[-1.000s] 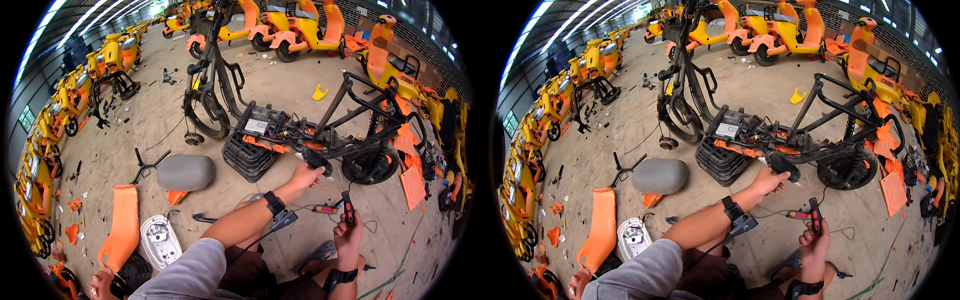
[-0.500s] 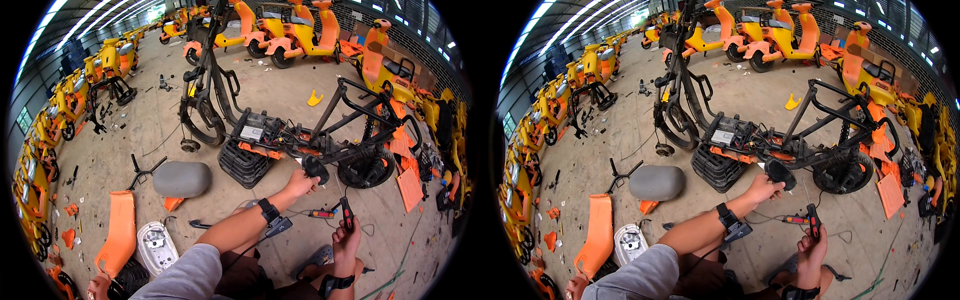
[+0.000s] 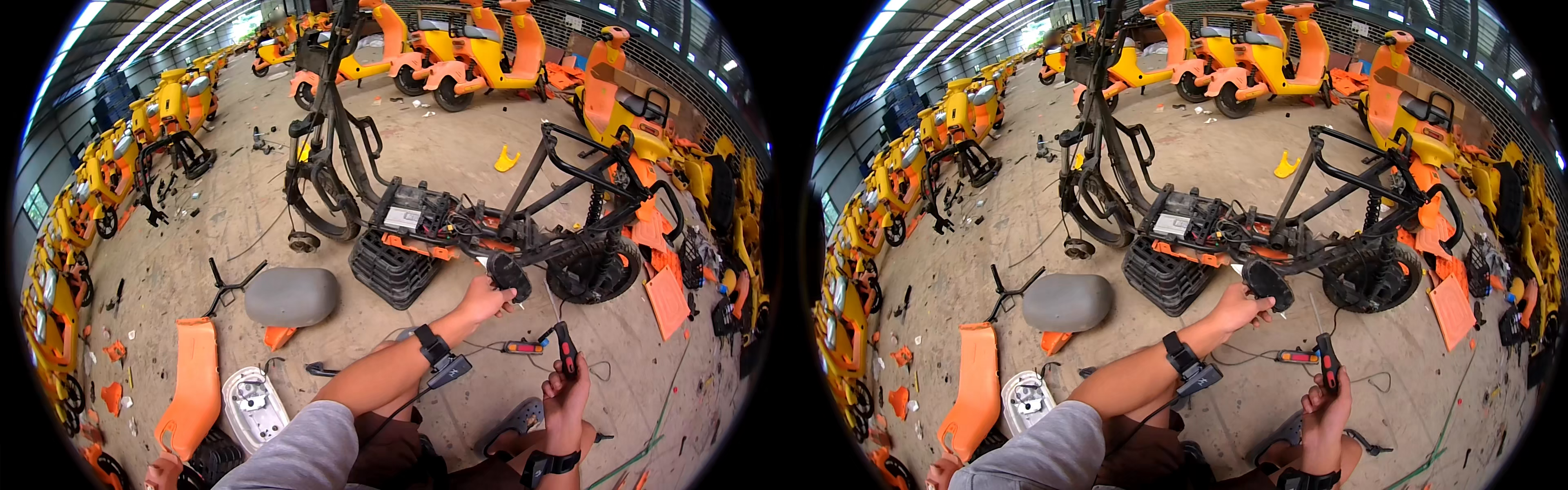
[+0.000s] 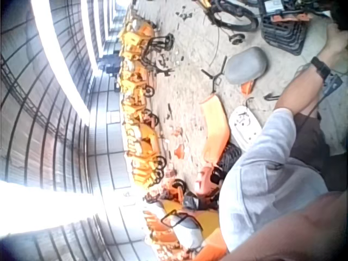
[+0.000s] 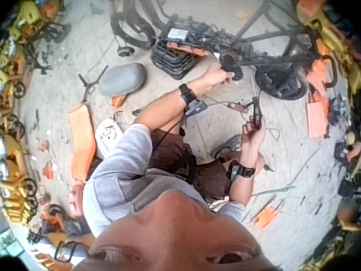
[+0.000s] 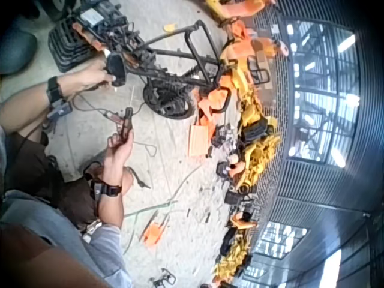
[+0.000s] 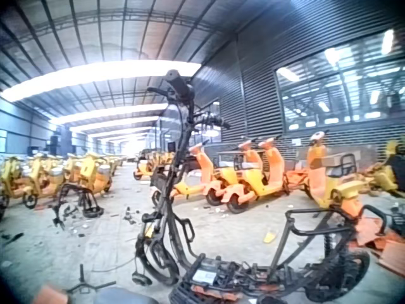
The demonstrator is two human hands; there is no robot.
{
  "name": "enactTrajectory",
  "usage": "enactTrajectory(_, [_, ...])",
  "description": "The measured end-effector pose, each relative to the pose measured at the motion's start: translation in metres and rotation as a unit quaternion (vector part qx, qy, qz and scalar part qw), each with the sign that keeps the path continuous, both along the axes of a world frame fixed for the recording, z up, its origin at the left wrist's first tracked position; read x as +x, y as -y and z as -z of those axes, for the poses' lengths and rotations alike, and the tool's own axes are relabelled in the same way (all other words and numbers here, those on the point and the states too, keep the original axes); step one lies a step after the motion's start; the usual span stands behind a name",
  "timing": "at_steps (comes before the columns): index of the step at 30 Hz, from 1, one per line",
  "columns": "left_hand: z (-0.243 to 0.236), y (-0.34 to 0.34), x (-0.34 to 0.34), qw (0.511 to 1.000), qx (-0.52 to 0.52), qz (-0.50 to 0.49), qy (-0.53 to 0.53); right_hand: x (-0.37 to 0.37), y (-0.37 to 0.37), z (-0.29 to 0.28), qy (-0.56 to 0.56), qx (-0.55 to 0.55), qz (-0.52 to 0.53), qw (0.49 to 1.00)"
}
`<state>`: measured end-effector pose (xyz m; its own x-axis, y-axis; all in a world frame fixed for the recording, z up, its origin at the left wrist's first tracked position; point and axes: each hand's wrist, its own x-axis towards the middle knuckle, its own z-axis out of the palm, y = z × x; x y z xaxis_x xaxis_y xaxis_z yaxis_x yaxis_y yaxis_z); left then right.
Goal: The person uses a screwdriver to pry open a black plastic scooter part, then repeatedly inserts and removes a metal bracket from the scooter frame while holding the part.
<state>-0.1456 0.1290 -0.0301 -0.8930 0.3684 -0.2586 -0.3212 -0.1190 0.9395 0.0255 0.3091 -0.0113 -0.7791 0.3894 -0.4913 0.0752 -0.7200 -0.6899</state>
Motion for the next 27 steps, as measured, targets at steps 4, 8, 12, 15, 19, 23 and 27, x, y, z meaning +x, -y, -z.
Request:
enactTrajectory(4, [-0.003,0.0,0.001,1.0,-0.007,0.004,-0.002,0.002,-0.002,0.0,-0.002,0.006,0.0,1.0])
enactTrajectory(8, [0.002,-0.001,-0.001,1.0,-0.006,0.005,-0.002,0.002,-0.004,0.001,-0.005,0.006,-0.001,1.0])
enactTrajectory(12, [0.006,-0.003,-0.003,1.0,-0.009,0.006,0.004,0.003,-0.006,0.003,-0.007,0.009,-0.002,1.0])
enactTrajectory(15, [0.005,-0.004,-0.003,1.0,-0.008,0.004,0.008,0.003,-0.006,0.002,-0.004,0.007,0.0,1.0])
enactTrajectory(19, [0.006,-0.005,-0.003,1.0,-0.006,-0.003,0.011,0.003,-0.007,0.003,-0.009,0.006,-0.006,1.0])
enactTrajectory(23, [0.01,-0.002,-0.004,1.0,-0.003,-0.005,0.006,0.004,-0.005,0.002,-0.011,0.002,-0.011,1.0])
enactTrajectory(27, [0.003,0.003,0.0,1.0,-0.001,-0.008,0.008,0.006,-0.002,0.002,-0.017,0.003,-0.015,1.0])
